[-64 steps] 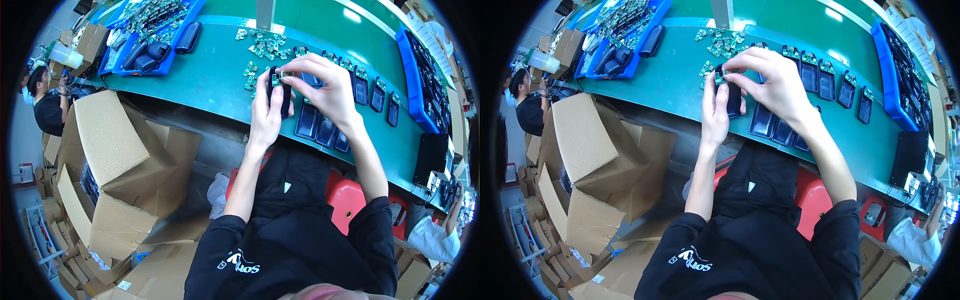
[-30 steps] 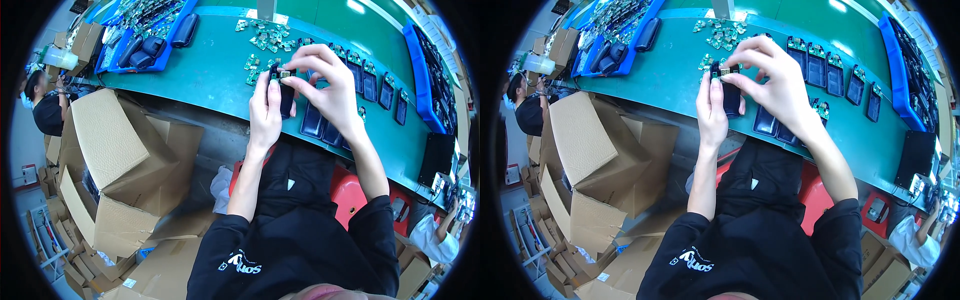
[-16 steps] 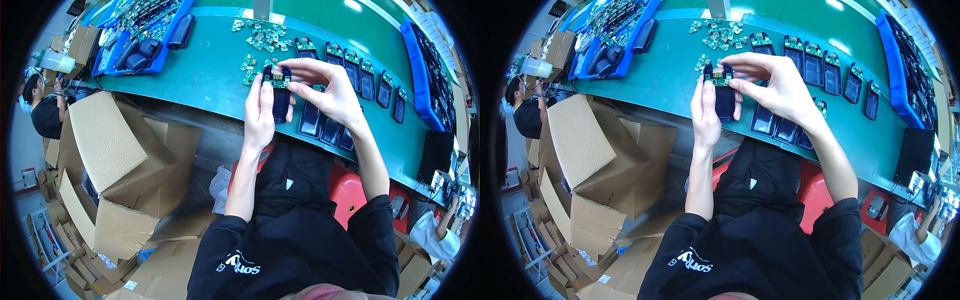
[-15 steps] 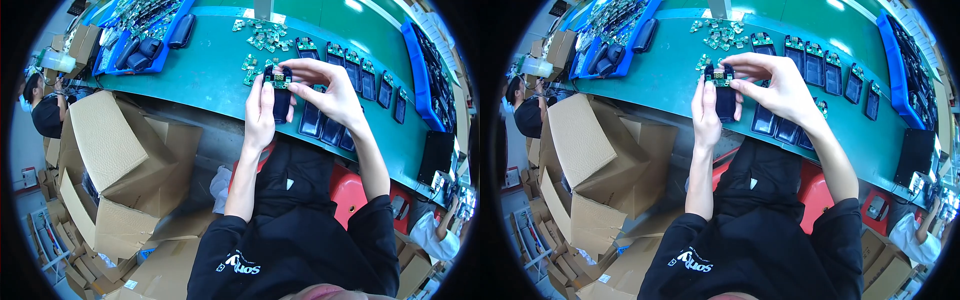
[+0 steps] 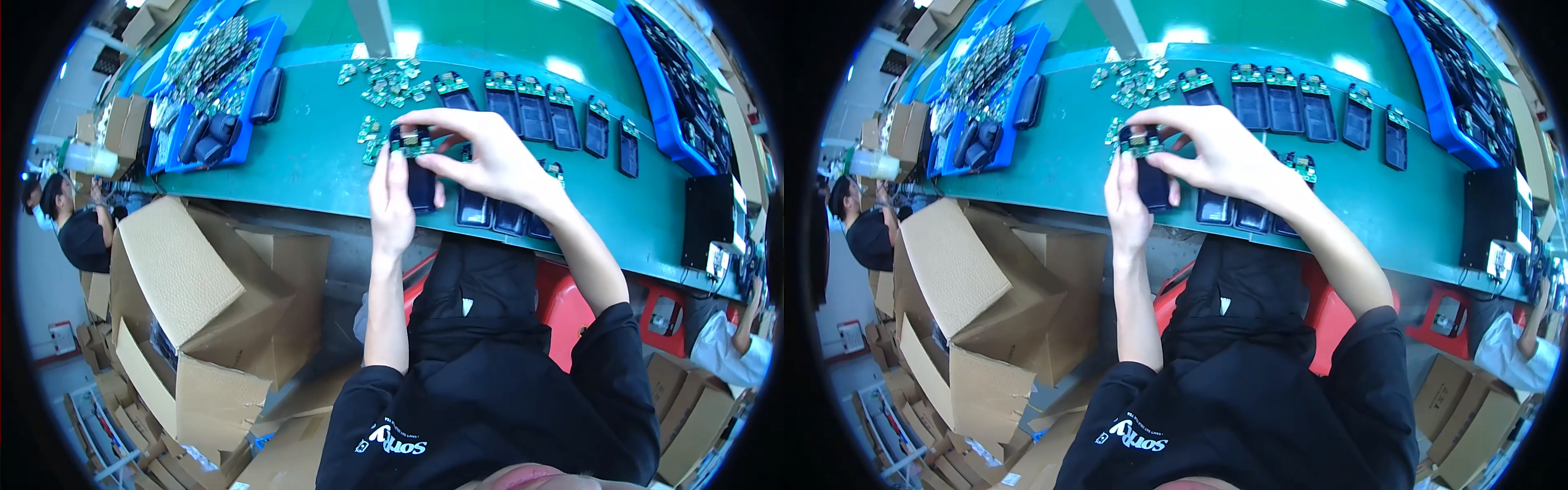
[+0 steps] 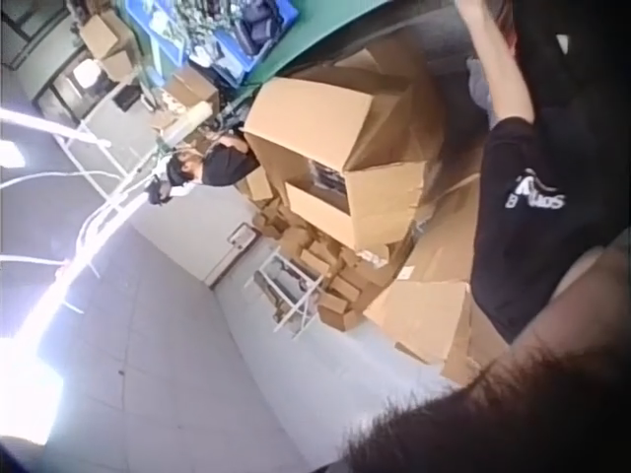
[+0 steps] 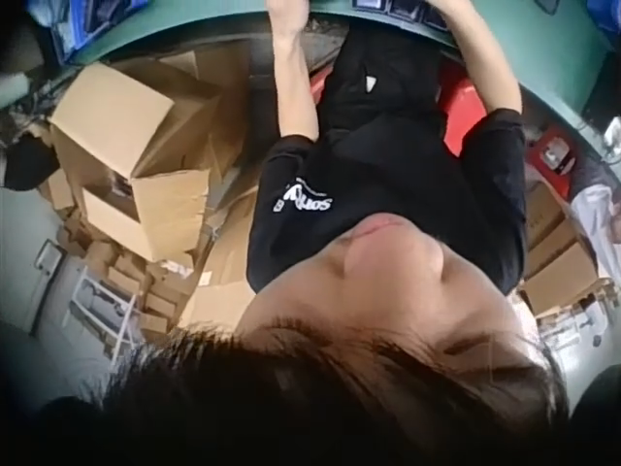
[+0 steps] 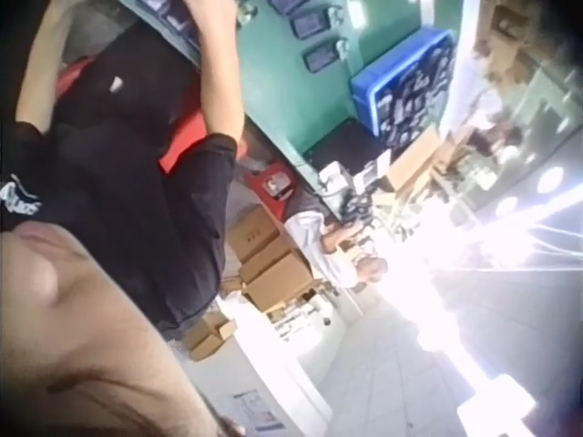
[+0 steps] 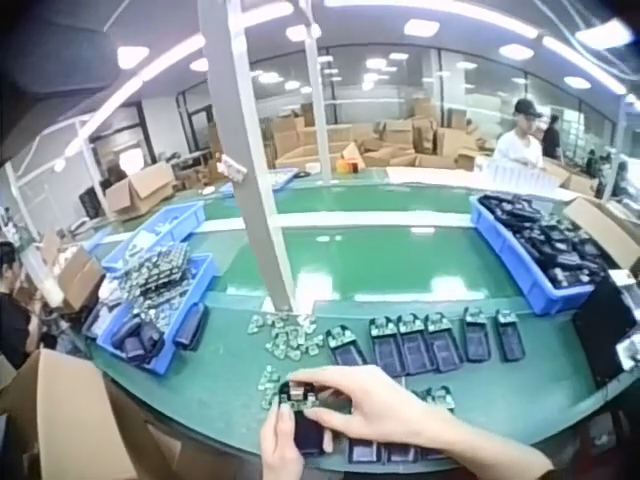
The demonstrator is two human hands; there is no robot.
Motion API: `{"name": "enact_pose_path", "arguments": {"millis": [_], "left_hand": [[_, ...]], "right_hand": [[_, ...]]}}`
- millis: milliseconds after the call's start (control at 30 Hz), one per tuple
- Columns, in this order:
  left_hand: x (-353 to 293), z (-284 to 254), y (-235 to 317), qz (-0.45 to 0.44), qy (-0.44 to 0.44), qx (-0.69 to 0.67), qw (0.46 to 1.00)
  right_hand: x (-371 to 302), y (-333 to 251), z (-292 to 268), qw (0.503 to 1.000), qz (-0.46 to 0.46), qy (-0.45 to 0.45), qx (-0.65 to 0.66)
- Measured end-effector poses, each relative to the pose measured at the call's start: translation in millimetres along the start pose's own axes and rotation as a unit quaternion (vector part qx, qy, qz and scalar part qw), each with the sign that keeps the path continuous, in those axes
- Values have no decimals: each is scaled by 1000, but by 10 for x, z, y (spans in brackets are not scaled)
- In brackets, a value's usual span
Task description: The person assembles electronic circuit boards into plastic housings by hand at a manual assembly station, creating assembled units.
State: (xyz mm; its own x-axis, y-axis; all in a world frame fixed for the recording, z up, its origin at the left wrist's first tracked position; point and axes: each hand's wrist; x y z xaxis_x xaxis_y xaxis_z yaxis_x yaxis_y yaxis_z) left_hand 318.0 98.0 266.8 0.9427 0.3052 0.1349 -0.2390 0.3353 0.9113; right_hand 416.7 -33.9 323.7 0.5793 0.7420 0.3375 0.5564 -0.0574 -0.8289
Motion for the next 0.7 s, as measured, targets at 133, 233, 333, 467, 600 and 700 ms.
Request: {"name": "enact_pose_path", "arguments": {"millis": [133,233,333,467,600,700], "left_hand": [[3,-39,-13,-4,10,5,1000],[3,-62,-33,1,-5,9,1000],[9,-76,-24,-7,-11,4,1000],[15,-46,-17,-4,-3,-4,1000],[4,-73,-25,-13,-12,16,1000],[15,-68,-26,-22,-13,-7,1000]], "right_hand": [[4,-16,-25,994,62,-34,88],[-8,29,-54,990,60,-37,121],[-11,81,-41,994,6,-28,101],[-20,103,1,991,35,-17,132],[-39,109,2,993,51,-8,101],[-28,144,1,995,48,-1,86]]}}
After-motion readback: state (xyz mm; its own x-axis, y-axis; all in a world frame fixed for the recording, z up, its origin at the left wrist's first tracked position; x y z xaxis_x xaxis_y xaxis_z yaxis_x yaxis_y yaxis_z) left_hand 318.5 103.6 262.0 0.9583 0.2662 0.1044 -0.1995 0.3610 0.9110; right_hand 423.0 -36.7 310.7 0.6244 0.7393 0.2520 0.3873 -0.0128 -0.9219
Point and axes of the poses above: each hand's wrist, its own x-axis towards the middle knuckle, its own z-axis out of the palm, y = z × x, and after that the axes turned 2 degrees about y, right-handed
